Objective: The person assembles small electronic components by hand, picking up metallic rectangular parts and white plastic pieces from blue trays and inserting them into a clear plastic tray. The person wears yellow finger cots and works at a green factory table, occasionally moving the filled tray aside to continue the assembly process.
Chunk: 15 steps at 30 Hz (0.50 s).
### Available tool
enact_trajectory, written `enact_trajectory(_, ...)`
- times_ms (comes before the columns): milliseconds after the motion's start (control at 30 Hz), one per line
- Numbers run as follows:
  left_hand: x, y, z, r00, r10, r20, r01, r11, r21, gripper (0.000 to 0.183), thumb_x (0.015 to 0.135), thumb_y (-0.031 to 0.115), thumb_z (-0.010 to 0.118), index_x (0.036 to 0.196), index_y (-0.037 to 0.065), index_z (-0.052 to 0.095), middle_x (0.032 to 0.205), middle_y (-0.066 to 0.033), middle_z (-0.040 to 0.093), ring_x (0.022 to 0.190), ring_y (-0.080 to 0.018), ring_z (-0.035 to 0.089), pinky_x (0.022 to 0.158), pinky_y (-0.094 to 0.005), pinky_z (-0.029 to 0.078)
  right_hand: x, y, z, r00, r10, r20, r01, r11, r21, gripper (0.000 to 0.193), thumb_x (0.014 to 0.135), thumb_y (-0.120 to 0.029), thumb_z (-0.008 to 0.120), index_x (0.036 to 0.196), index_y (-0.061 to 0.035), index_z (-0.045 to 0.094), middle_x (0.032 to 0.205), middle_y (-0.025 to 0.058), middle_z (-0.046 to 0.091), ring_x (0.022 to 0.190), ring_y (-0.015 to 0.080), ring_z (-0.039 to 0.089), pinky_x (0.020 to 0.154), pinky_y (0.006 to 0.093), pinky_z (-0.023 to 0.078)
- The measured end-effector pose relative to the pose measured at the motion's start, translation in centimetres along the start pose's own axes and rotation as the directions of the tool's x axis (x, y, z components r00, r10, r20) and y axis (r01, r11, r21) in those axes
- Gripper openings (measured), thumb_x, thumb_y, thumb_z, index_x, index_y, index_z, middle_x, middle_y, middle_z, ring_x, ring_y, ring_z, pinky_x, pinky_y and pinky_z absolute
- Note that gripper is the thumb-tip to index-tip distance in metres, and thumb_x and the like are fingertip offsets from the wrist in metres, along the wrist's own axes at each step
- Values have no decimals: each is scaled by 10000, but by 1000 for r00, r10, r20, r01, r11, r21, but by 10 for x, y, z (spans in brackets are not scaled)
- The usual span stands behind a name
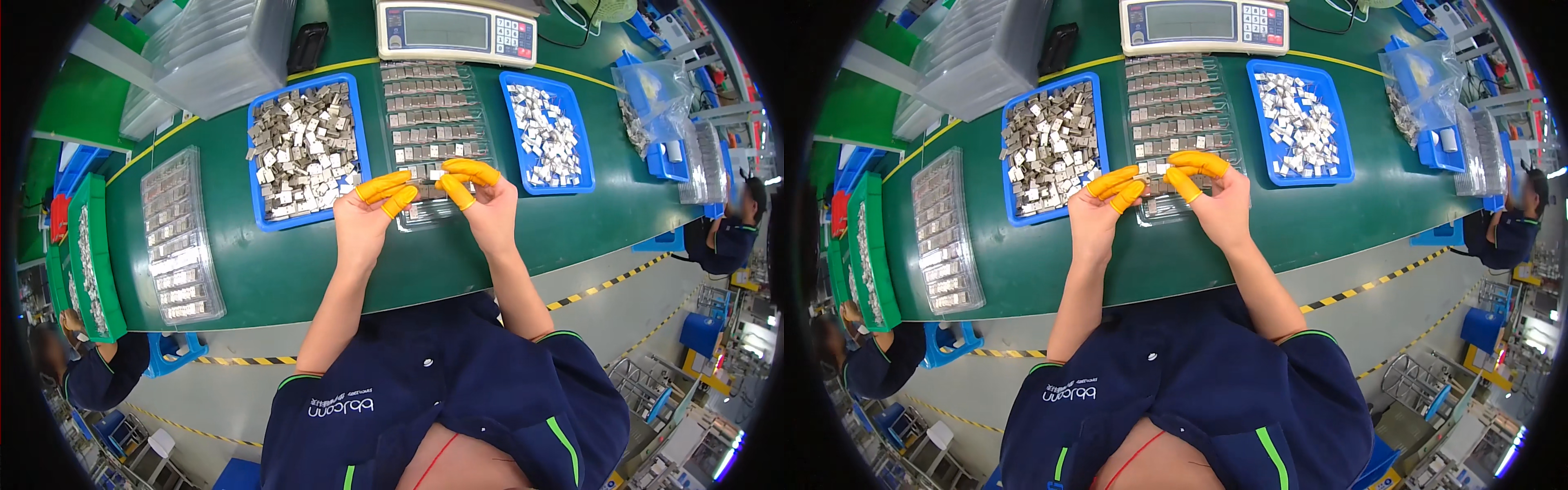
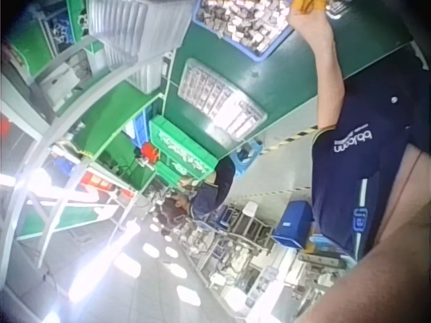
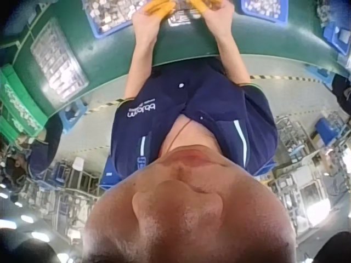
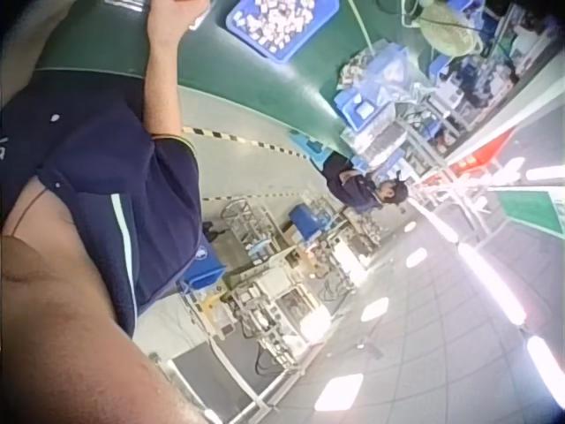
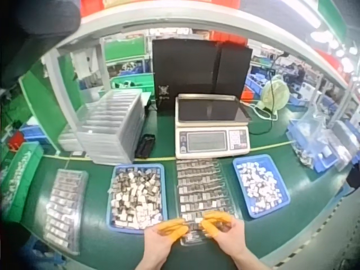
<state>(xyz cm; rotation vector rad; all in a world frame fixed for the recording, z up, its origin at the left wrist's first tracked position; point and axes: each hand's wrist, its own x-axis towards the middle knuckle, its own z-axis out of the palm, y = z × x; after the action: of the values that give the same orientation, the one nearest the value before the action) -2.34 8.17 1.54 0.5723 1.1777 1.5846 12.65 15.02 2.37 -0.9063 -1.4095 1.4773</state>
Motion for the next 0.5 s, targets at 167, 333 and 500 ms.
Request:
enact_trajectory(167,0,-1,0,1000,30,-5,-30,999,17,248,777,-25,672,1013,-82,622,942,-146,663,820,-200,661,714,-273,531,2,-4,1,992,91,89,-93,996,15,215,773,4,667,982,46,634,963,85,659,883,132,612,834,261,463)
enact_trajectory(333,2,-2,0,1000,10,0,-10,1000,24,255,776,-28,671,1020,-80,621,941,-145,662,816,-204,661,713,-275,531,0,3,-2,996,80,30,-82,994,70,221,772,13,660,989,46,631,982,96,656,904,139,609,849,266,461)
enact_trajectory(500,1,-1,0,1000,10,21,-11,999,35,253,776,-30,670,1020,-77,625,929,-139,665,804,-194,658,708,-271,529,1,0,-4,987,139,80,-144,988,57,223,774,9,660,992,47,630,983,98,656,904,140,611,849,265,463)
